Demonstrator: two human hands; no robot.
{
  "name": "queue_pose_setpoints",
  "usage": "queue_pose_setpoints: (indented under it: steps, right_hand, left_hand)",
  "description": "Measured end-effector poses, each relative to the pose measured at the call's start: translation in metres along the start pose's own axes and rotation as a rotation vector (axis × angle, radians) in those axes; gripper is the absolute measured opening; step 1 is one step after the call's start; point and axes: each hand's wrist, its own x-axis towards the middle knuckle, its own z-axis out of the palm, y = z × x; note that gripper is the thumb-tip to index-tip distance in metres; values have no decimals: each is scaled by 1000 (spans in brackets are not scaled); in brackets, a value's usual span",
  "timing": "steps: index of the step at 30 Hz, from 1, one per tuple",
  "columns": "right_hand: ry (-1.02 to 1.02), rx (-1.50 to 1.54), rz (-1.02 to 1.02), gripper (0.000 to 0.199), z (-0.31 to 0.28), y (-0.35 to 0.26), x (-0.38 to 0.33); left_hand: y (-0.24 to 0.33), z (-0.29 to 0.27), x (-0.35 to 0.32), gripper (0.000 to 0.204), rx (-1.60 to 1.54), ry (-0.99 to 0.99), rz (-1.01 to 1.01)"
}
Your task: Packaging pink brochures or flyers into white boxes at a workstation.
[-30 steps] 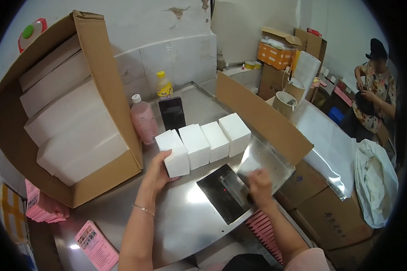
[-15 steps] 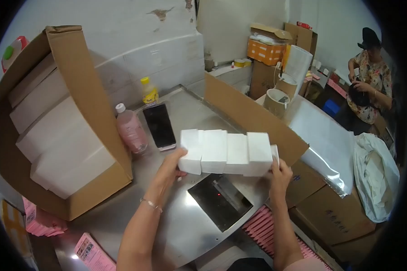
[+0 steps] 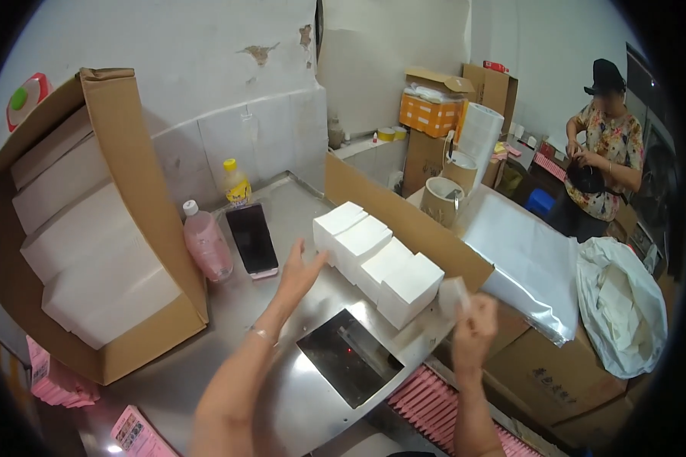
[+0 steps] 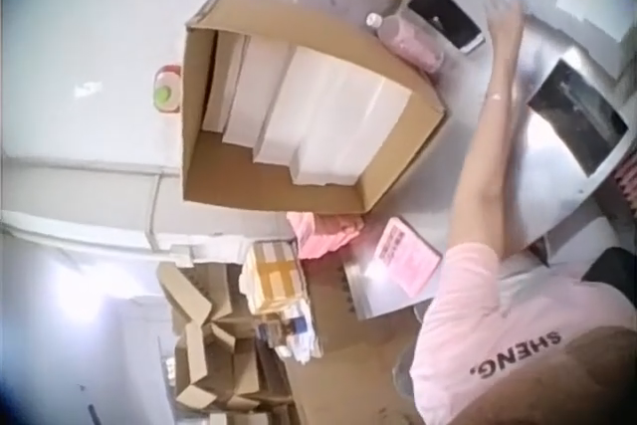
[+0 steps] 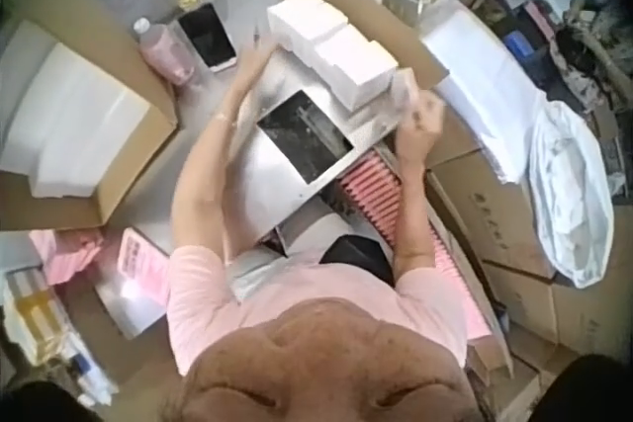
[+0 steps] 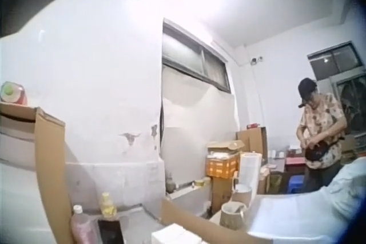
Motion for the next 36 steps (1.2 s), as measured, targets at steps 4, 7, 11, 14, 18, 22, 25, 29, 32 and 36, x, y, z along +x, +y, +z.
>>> queue_pose_setpoints:
  steps: [4,7,11,14,18,22,25,29,32,36]
  right_hand:
    - [-25,-292,-488,27,16,-38,49]
    - [-201,-414,-695,29,43,-16,42]
    - [-298,-492,-778,24,48,-14,52]
    - [-360,-498,-767,19,53,-17,54]
    - [-463,-452,-696,15,63,-13,42]
    - [-427,-439,-630,16,64,1,34]
    - [-438,-391,-559,17,65,4,37]
    - [-466,-330,-532,22,68,-3,39]
    - [-454,-291,-510,23,67,2,43]
    - [-415,-279,-518,20,63,9,40]
  left_hand:
    - [32,-47,-98,49,64,-432,-18]
    - [66,-79,-187,38,79,-639,75]
    - [93,-146,-294,37,416,-273,11]
    - [43,-207,-366,51,879,375,2]
    - [-22,-226,-410,62,1490,650,-650]
    - [-18,-221,-396,65,1190,362,-805]
    - [-27,-243,-396,61,1058,348,-672]
    - [-21,-263,-412,57,1161,783,-329]
    - [-50,-282,-421,34,1118,535,-436]
    - [-42,-273,-406,12,1078,501,-187]
